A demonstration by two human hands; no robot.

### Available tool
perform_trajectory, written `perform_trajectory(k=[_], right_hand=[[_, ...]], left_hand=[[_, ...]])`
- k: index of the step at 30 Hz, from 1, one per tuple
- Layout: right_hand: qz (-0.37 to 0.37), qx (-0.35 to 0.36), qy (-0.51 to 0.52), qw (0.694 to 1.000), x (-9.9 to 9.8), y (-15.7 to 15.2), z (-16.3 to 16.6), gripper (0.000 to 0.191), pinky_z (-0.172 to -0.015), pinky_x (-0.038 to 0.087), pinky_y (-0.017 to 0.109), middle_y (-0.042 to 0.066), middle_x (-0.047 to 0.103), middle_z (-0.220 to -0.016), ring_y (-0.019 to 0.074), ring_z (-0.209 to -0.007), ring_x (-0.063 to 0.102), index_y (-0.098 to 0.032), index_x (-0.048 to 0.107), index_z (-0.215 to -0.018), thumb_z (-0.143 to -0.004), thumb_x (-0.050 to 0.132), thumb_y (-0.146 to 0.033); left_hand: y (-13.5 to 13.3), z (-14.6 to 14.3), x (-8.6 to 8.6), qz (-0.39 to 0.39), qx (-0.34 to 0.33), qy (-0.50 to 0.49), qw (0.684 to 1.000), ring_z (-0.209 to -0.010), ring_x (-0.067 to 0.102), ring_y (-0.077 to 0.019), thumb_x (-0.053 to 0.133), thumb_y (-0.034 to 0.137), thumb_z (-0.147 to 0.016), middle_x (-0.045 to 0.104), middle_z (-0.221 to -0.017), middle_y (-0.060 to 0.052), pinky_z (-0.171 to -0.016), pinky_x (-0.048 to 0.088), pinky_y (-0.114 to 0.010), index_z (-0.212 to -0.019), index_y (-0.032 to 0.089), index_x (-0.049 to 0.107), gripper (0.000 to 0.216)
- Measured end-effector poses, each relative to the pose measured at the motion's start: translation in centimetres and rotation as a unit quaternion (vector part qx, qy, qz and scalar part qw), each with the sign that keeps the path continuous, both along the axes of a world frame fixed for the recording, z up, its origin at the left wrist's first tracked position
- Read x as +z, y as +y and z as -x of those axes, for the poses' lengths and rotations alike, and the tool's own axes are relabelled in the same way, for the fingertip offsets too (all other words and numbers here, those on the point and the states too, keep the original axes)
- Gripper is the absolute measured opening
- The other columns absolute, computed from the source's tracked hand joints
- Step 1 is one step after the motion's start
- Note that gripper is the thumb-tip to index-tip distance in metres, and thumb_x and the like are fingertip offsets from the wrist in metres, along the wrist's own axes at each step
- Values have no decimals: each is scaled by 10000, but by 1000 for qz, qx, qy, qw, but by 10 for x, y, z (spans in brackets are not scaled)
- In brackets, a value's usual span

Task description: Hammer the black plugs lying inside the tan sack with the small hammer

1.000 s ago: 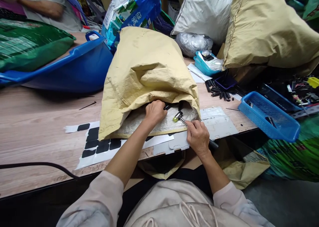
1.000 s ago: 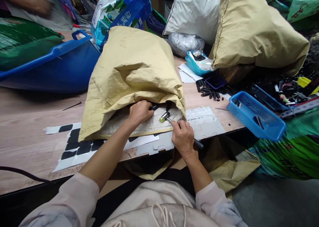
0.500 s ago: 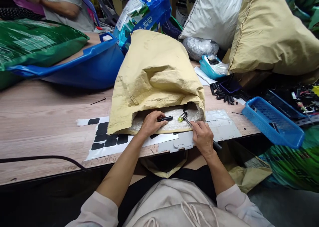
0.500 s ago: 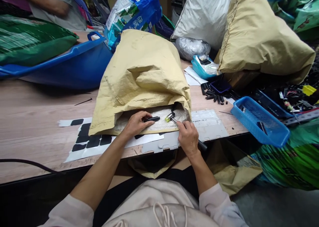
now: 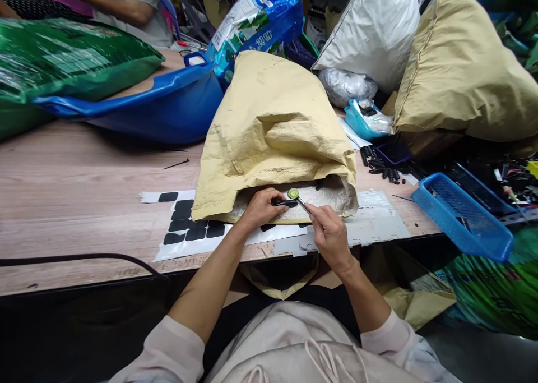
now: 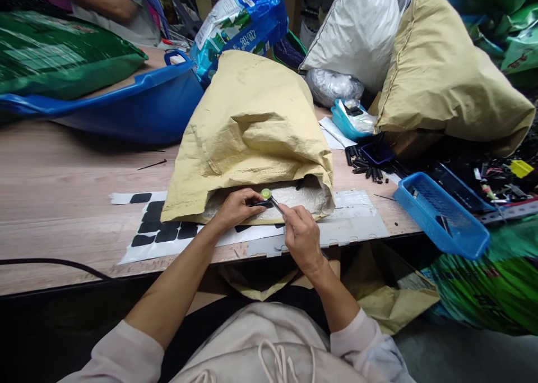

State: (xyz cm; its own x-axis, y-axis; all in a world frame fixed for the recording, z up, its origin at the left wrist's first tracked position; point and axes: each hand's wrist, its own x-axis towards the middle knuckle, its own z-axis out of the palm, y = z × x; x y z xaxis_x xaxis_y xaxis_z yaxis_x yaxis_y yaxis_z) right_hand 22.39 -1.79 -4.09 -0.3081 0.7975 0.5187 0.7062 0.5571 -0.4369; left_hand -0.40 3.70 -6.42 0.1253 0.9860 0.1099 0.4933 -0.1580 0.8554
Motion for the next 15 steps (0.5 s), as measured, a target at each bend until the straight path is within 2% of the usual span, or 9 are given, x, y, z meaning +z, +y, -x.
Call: perform_trajectory(k=[4,10,15], right_hand=[[16,9,-6,1000,-7,0,2,374,-839,563,289,58,706,-959,180,-907,673,-229,718,-1322,-1054,464,-173],[27,-13,20,999,0,0,-7,370,-874,569,309,66,708,-988,188,-944,682,-254,717,-1329,-1065,461,-209],[37,8,34,999,-6,1,-11,352,-840,569,292,57,721,-982,177,-916,689,-249,725,-1301,-1061,471,-210]], left_hand=[[0,0,1,1,-4,1,1000,-783,625,-171,781,284,-737,685,-841,-13,-737,479,-282,-841,178,767,149],[-1,-1,0,23,5,-8,1000,-768,634,-183,770,294,-734,718,-886,-28,-694,489,-288,-882,186,770,183],[-3,-1,4,16,6,7,1000,-775,624,-183,751,288,-740,715,-866,-25,-705,488,-294,-874,183,745,170]])
